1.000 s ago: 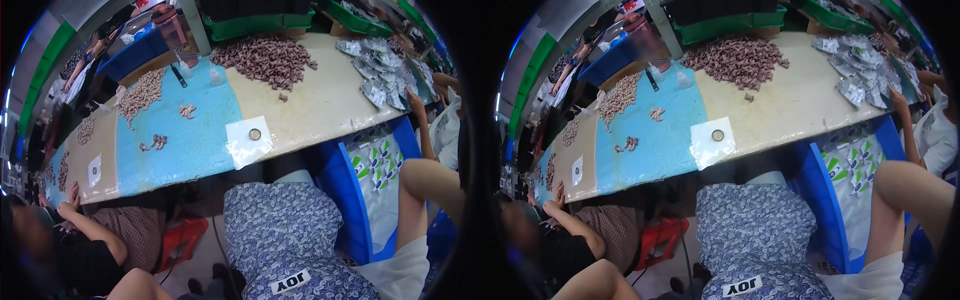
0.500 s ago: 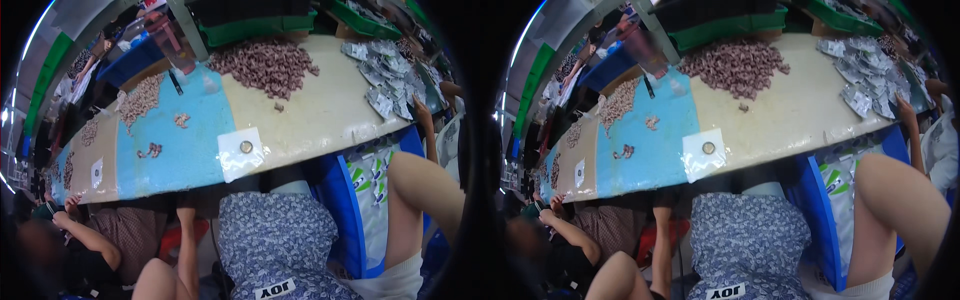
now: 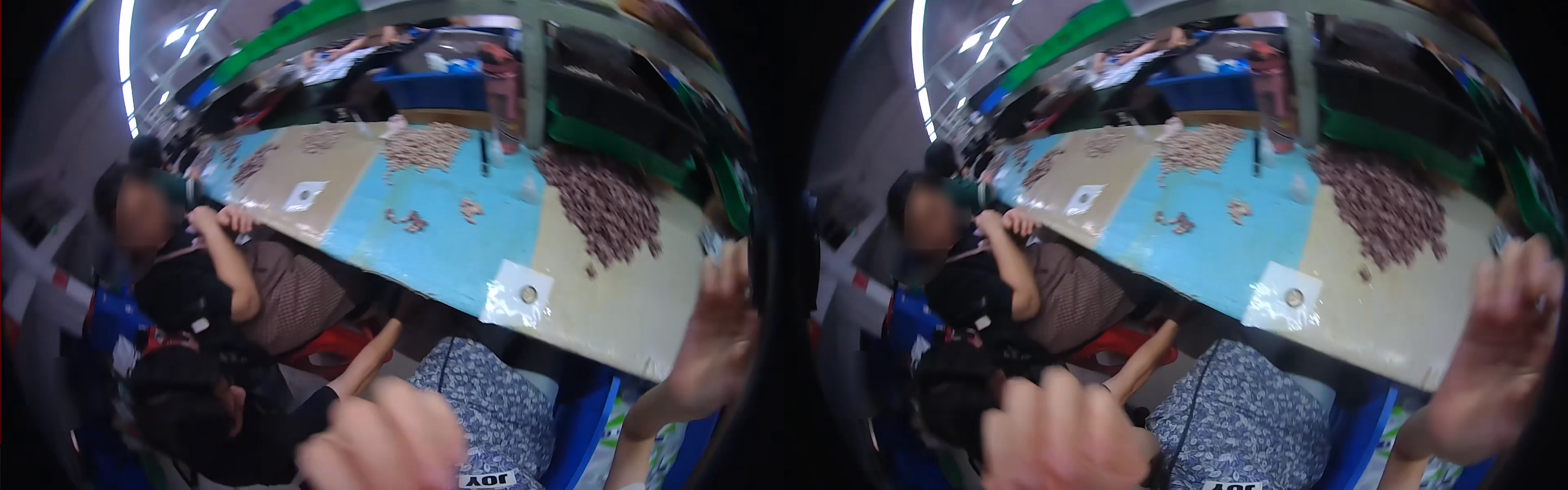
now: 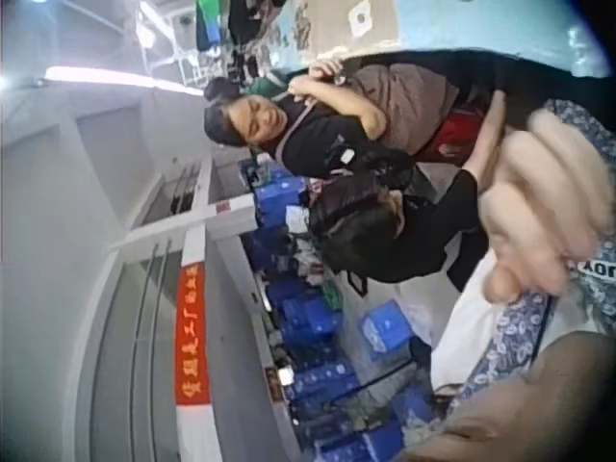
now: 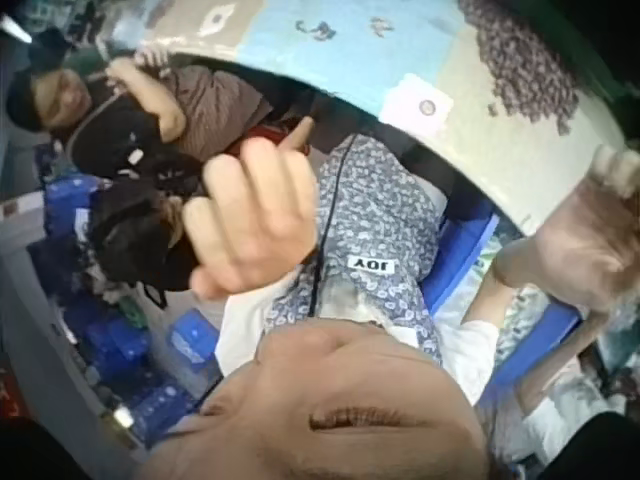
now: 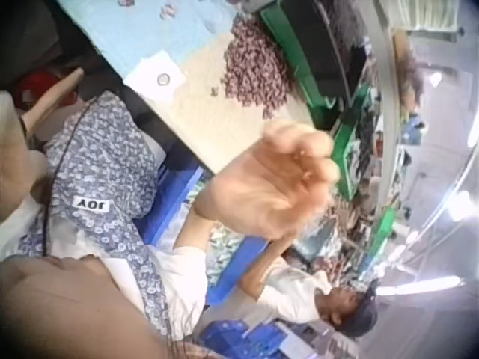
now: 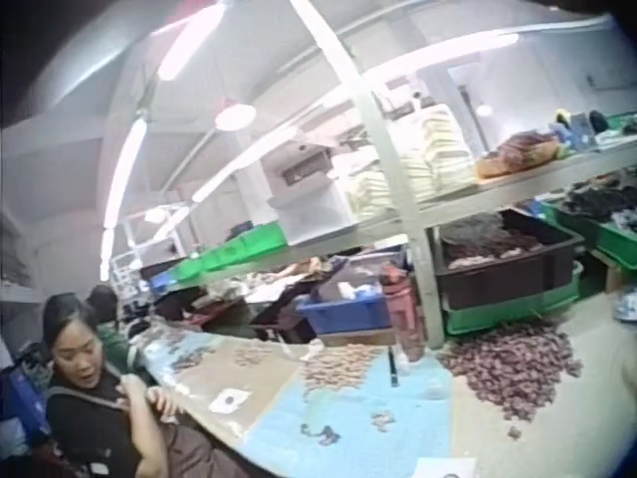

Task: The person sits at a workstation, gathers small plastic figurine parts from piles, dips the pieces into glue in a bottle cap, joins them together by hand to assemble them, and arranges the finished pieces on the table.

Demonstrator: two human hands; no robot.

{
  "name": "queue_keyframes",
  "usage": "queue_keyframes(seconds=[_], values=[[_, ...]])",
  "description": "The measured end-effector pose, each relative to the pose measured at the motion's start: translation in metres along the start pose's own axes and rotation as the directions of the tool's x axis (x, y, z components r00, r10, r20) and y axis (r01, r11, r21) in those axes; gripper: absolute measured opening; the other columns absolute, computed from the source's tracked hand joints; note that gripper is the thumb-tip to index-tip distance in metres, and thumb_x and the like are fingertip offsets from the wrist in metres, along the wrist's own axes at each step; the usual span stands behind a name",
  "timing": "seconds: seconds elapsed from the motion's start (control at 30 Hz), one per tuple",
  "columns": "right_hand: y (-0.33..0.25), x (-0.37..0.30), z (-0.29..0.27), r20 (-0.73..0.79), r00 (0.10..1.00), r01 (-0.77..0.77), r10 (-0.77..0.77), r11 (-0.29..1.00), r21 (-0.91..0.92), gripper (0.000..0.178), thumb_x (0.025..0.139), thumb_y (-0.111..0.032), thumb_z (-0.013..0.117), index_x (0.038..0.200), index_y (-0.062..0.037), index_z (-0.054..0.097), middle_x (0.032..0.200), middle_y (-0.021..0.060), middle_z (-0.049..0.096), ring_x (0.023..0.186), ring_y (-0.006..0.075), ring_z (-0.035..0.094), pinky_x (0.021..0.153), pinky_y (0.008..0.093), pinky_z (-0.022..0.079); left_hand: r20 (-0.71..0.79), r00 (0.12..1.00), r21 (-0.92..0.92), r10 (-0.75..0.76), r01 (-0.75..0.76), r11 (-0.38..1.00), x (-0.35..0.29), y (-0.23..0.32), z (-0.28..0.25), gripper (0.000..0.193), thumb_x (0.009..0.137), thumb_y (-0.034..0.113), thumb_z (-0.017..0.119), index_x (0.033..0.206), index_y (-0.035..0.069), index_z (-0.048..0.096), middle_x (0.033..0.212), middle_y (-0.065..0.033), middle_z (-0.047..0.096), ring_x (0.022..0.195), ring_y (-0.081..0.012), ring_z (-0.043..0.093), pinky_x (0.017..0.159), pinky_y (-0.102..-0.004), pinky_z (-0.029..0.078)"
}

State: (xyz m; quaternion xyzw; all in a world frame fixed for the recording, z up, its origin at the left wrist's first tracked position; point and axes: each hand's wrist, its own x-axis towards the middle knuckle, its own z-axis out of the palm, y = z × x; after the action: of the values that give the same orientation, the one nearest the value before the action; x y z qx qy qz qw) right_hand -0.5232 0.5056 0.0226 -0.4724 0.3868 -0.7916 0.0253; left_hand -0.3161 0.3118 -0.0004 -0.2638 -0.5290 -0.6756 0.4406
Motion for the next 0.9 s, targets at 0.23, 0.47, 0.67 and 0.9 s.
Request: queue_keyframes(seconds=[0.23,0.47,0.67,0.9], values=[[0.042,-0.009,0.053,-0.11,0.977,-0.16,0.182,0.97,0.182,0.016,0.098,-0.016,0.049,0.093,-0.003,0.043,0.079,0.0077,0.044,0.063,0.0105,0.041,0.052,0.0204,0.036,-0.25,0.968,-0.447,0.012,-0.126,0.885,0.024,0.018,0.071,0.037,0.089,0.038,0.072,0.092,0.003,0.06,0.092,-0.0117,0.059,0.084,-0.0232,0.057,0.077,-0.0299,0.05],[0.046,-0.017,0.072,-0.04,0.919,-0.394,0.393,0.917,-0.052,0.012,0.095,-0.012,0.05,0.093,-0.0009,0.049,0.078,0.0105,0.052,0.059,0.0128,0.049,0.052,0.0244,0.044,-0.381,0.865,-0.435,-0.327,0.144,0.889,0.013,0.047,0.04,0.011,0.09,0.021,0.071,0.094,0.014,0.065,0.093,-0.0028,0.059,0.097,-0.0191,0.051,0.081,-0.0328,0.047],[0.02,-0.028,0.127,0.296,0.955,-0.16,0.005,0.851,0.501,0.039,0.096,-0.025,0.062,0.121,0.0036,0.057,0.11,0.024,0.063,0.093,0.0345,0.062,0.084,0.046,0.055,-0.326,0.944,-0.305,-0.049,-0.056,0.951,0.009,0.043,0.033,0.008,0.089,0.024,0.07,0.083,0.02,0.068,0.091,0.005,0.059,0.092,-0.0136,0.052,0.075,-0.0289,0.045],[0.034,-0.067,0.146,0.211,0.969,-0.238,0.126,0.694,0.679,0.025,0.092,-0.021,0.066,0.099,0.0033,0.063,0.092,0.0203,0.063,0.07,0.0289,0.06,0.063,0.0354,0.049,0.336,0.941,-0.453,0.04,0.125,0.883,-0.007,0.014,-0.057,0.025,0.095,0.022,0.057,0.073,0.01,0.062,0.077,-0.0043,0.064,0.06,-0.02,0.059,0.059,-0.0306,0.045]])
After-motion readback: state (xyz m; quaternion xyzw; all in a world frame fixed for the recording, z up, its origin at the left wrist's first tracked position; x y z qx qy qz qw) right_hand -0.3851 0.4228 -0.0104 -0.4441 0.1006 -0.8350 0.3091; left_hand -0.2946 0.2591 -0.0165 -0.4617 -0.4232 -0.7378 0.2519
